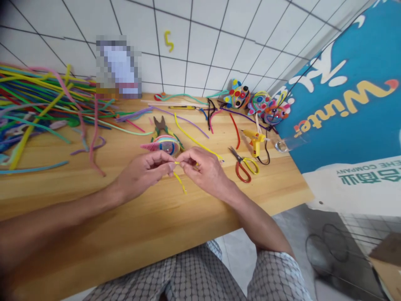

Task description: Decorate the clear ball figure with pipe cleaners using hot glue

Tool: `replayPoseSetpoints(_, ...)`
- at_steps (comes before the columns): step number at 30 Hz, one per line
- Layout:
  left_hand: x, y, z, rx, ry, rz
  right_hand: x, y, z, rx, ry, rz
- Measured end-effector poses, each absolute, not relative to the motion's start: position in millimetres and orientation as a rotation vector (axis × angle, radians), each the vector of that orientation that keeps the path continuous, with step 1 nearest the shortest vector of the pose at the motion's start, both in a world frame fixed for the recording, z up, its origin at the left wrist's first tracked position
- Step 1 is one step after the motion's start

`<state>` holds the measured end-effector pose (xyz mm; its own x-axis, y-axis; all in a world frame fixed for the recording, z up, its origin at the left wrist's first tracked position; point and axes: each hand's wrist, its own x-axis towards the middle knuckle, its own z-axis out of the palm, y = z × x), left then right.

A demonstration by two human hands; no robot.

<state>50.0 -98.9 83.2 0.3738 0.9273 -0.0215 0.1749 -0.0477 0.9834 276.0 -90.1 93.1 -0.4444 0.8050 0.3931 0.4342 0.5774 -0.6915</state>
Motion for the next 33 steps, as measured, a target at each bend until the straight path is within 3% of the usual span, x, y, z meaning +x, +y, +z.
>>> replayPoseSetpoints(3, 34.0, -89.1, 85.7, 1.639, 1.148, 1.087, 264.5, -76.6, 89.3, -1.08, -1.942, 0.797)
replayPoseSetpoints(7, 11.4, -68.7, 69.7, 1.85, 1.235, 1.682, 250.4, -52.4, 74.6, -1.133, -1.833, 0.884)
replayPoseSetpoints(15, 13.0, -52.0, 19.0, 1.654, 1.278, 1.23, 239.7, -32.8, 58.9, -1.182, -1.854, 0.903)
replayPoseSetpoints(27, 29.2, -51.3, 33.1, 1.33, 1.14, 1.121, 235.7, -36.5, 52.4, -1.196, -1.805, 0.87)
replayPoseSetpoints(33, 32.1, -51.6, 34.9, 1.305, 1.151, 1.134, 244.2, -25.8, 54.2, -1.167, -1.688, 1.121)
